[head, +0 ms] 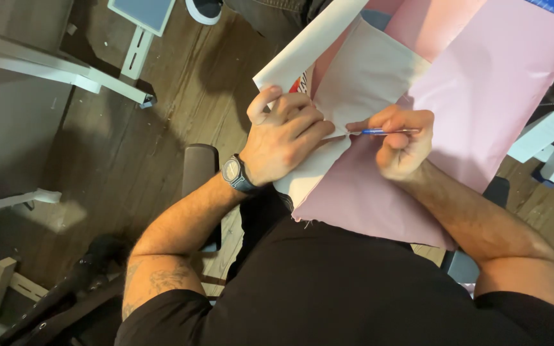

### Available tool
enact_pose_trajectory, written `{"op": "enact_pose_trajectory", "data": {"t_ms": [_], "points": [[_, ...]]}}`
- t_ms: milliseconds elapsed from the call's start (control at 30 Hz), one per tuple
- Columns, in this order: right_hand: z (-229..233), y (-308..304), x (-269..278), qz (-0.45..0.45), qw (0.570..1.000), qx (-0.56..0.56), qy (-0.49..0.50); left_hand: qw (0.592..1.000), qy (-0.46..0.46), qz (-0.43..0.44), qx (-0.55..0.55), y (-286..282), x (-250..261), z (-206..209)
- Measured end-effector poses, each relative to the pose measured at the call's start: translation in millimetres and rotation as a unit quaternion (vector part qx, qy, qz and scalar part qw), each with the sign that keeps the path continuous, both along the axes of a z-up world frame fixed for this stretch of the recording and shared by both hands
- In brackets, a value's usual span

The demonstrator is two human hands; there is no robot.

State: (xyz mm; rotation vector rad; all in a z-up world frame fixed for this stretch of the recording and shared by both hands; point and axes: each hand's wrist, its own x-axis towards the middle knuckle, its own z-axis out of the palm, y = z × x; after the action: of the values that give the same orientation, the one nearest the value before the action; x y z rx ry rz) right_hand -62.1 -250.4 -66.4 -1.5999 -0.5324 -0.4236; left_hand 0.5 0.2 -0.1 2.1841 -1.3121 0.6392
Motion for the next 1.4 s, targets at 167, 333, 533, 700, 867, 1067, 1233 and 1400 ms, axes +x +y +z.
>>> {"op": "enact_pose_trajectory", "data": {"t_ms": [167, 333, 533, 700, 867, 1067, 1233, 1400], "points": [[-2.8, -2.1, -3.1, -0.008, 1.000, 0.002, -0.007, 1.000, -0.015, -0.001, -0.005, -0.6, -1.2, -4.1], [9.1, -1.4, 3.0, -0.005, 0.992, -0.098, -0.074, 1.000, -0.020, 0.003, -0.007, 0.1, -3.5, -5.9], [3.2, -3.1, 7.0, -0.043, 0.967, -0.182, -0.172, 1.000, -0.023, 0.006, 0.003, 11.1, -3.3, -2.6], [4.7, 0.3, 0.5, -0.026, 0.996, -0.040, -0.069, 0.998, -0.056, -0.022, 0.036, 17.1, 0.1, 12.2], [15.7, 3.9, -1.0, 0.004, 0.998, 0.058, -0.017, 0.996, -0.056, -0.042, 0.051, 20.6, -0.8, 13.5], [18.1, -7.1, -18.8, -0.016, 0.998, -0.050, 0.028, 0.996, -0.058, -0.044, 0.061, 23.0, -7.5, 10.2], [71.9, 18.6, -4.3, -0.010, 0.984, -0.163, -0.070, 0.973, -0.217, -0.045, 0.068, 30.9, -11.8, -2.6], [56.8, 16.7, 1.6, 0.029, 0.976, -0.188, -0.108, 0.947, -0.314, -0.041, 0.060, 32.2, -14.0, -7.6]]}}
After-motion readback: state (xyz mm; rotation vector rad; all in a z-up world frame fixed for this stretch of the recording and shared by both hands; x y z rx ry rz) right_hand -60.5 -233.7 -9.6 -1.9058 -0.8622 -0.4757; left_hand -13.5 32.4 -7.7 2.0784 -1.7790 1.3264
